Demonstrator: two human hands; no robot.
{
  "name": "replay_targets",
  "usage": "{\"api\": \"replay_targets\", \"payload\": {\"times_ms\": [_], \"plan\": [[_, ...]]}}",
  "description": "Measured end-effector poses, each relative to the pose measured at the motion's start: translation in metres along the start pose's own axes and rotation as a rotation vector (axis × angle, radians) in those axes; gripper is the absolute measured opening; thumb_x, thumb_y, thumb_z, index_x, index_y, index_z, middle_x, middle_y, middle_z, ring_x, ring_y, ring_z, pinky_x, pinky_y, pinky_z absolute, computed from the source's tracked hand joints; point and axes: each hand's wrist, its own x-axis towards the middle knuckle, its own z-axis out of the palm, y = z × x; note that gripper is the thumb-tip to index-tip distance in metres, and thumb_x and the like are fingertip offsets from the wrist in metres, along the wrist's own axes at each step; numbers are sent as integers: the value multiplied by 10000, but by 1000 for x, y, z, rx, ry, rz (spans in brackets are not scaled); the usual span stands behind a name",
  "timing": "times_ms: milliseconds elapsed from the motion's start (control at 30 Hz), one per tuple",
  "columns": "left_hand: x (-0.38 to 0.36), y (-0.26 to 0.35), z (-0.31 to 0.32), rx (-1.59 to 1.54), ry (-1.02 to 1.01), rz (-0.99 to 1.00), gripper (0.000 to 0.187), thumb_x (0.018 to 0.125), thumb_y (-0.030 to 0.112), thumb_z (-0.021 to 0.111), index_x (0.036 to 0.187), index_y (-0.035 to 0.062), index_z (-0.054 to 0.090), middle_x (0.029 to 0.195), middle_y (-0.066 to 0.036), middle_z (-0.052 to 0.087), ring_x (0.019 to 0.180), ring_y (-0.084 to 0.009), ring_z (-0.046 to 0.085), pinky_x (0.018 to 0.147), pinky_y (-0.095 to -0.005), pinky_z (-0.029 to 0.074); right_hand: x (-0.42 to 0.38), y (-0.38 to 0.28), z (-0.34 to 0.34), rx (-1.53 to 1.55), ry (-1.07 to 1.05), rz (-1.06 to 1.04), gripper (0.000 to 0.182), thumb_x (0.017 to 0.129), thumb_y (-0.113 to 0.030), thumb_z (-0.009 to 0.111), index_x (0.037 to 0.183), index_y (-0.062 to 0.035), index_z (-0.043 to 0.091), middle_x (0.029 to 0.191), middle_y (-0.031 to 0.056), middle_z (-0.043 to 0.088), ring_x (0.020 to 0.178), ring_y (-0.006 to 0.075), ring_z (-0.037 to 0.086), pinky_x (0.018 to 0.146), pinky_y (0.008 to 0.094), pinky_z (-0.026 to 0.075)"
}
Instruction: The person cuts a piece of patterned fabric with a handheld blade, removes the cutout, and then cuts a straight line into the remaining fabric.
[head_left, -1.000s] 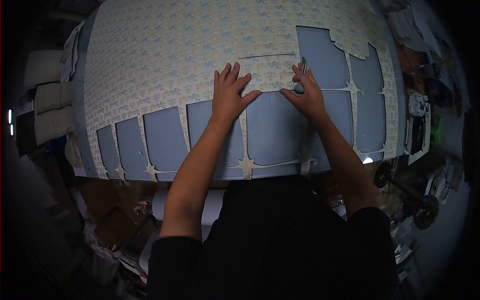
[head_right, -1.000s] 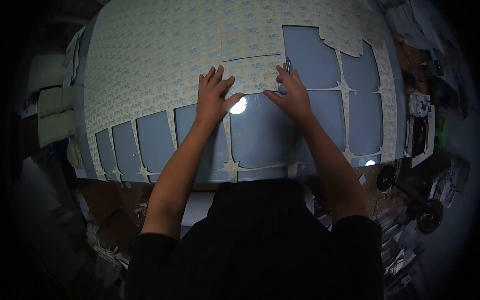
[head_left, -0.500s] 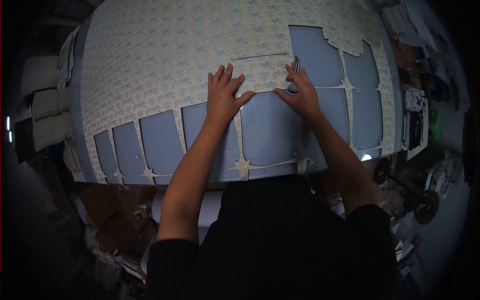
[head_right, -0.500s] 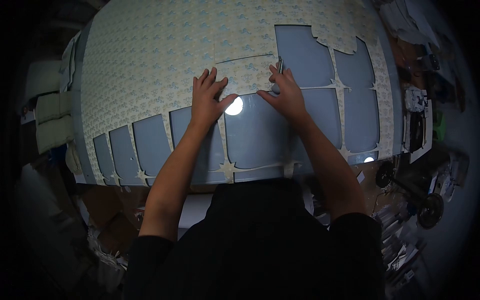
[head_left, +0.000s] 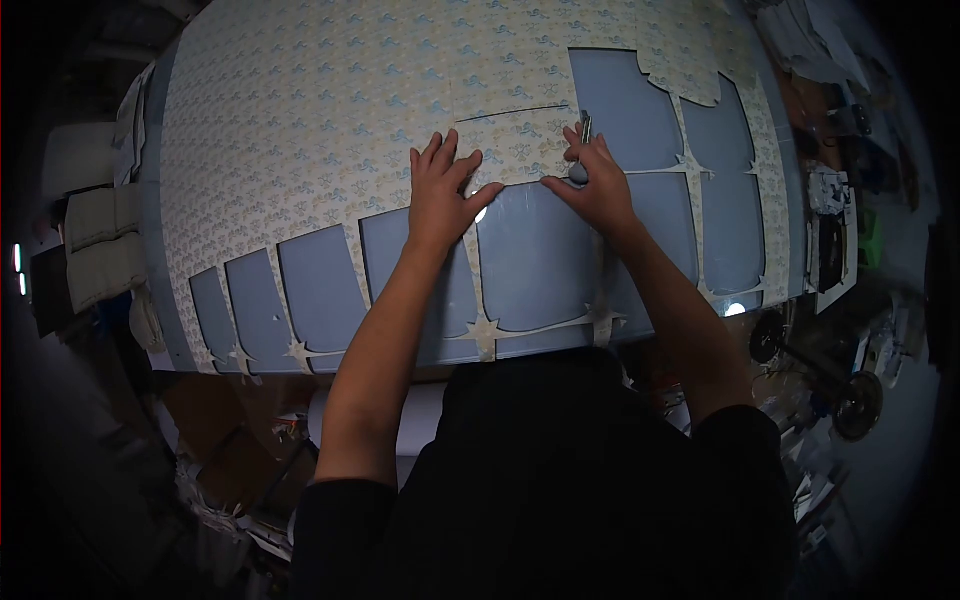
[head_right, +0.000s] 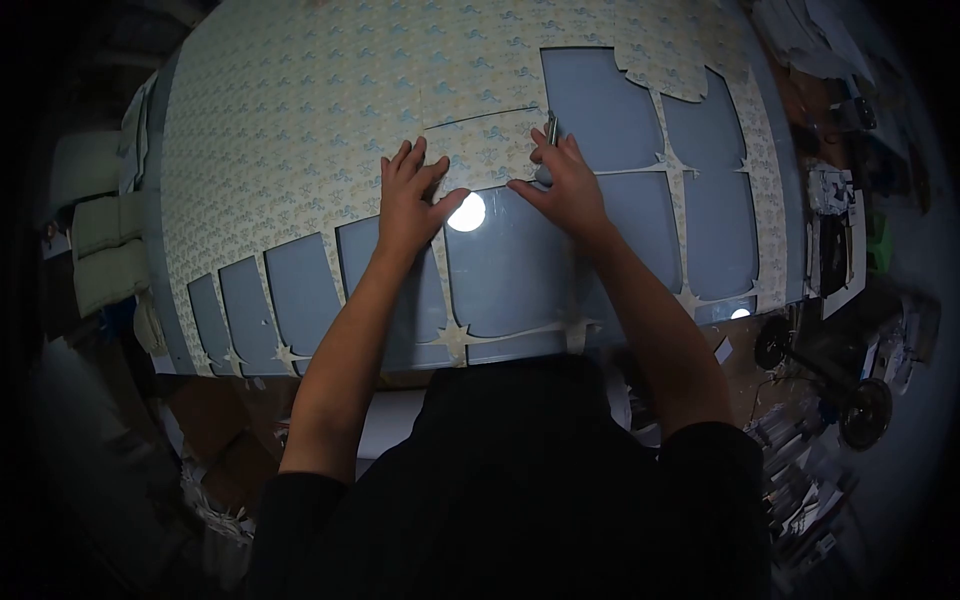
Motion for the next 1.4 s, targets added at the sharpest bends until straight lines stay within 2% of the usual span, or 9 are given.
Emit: {"api": "replay_targets", "payload": {"times_ms": [500, 633, 833, 900, 1000, 1100, 1167, 1267, 1400], "plan": [[1, 0, -1, 0, -21, -3, 545, 760, 382, 901, 1198, 97, 747, 1564, -220, 502, 1491, -435, 393, 1225, -639, 208, -1, 1, 1, 26, 7, -8, 510, 792, -283, 903, 1114, -13, 614, 1416, 189, 632, 1308, 412, 585, 1202, 569, 359], [2, 0, -1, 16, -8, 13, 534, 765, 432, 884, 1181, 124, 752, 1550, -199, 519, 1481, -437, 399, 1222, -638, 226, -2, 5, 4, 9, 19, -27, 492, 786, -285, 907, 1081, -26, 609, 1434, 193, 621, 1315, 418, 583, 1195, 578, 367], [1, 0, -2, -1, -22, -2, 544, 756, 371, 904, 1195, 92, 744, 1562, -217, 509, 1486, -442, 397, 1221, -638, 216, -2, 5, 4, 18, 21, -26, 472, 784, -286, 909, 1033, -33, 597, 1448, 197, 613, 1328, 424, 575, 1198, 579, 364], [2, -1, -2, 11, -15, 7, 542, 774, 451, 876, 1186, 121, 752, 1557, -198, 515, 1485, -435, 394, 1226, -639, 221, -1, 4, 3, 20, 15, -21, 469, 784, -287, 909, 1026, -33, 596, 1447, 196, 614, 1325, 424, 576, 1199, 578, 363], [1, -1, -2, 5, -21, -2, 544, 779, 455, 873, 1191, 122, 750, 1559, -197, 513, 1487, -437, 391, 1228, -638, 218, -1, 3, 3, 2, 37, -46, 460, 786, -283, 907, 999, -34, 584, 1466, 198, 601, 1324, 422, 578, 1201, 578, 361], [2, -1, -3, 17, -38, -5, 542, 780, 451, 872, 1194, 124, 748, 1563, -197, 509, 1488, -438, 389, 1227, -637, 221, -2, 2, 2, -26, 49, -51, 493, 787, -280, 906, 1091, -21, 616, 1366, 174, 663, 1284, 415, 603, 1201, 569, 365], [2, -1, -3, 14, -35, -7, 542, 778, 451, 873, 1192, 124, 748, 1565, -195, 508, 1489, -437, 388, 1228, -637, 221, -1, -1, 1, -2, 30, -22, 586, 788, -276, 906, 1227, -9, 626, 1207, 140, 699, 1236, 408, 625, 1202, 554, 371], [2, -1, -1, 15, -28, -8, 538, 777, 450, 874, 1184, 122, 747, 1568, -190, 505, 1489, -435, 387, 1229, -636, 221, -1, -1, 1, 22, 33, -18, 668, 791, -277, 903, 1324, -4, 606, 1093, 119, 686, 1205, 407, 635, 1204, 539, 373], [1, -2, 0, 17, -14, 3, 535, 776, 447, 874, 1177, 119, 741, 1566, -186, 505, 1489, -433, 387, 1232, -631, 223, 0, -3, 1, 11, 26, -1, 685, 793, -283, 902, 1340, -3, 598, 1109, 124, 692, 1198, 408, 635, 1207, 531, 370]]}}
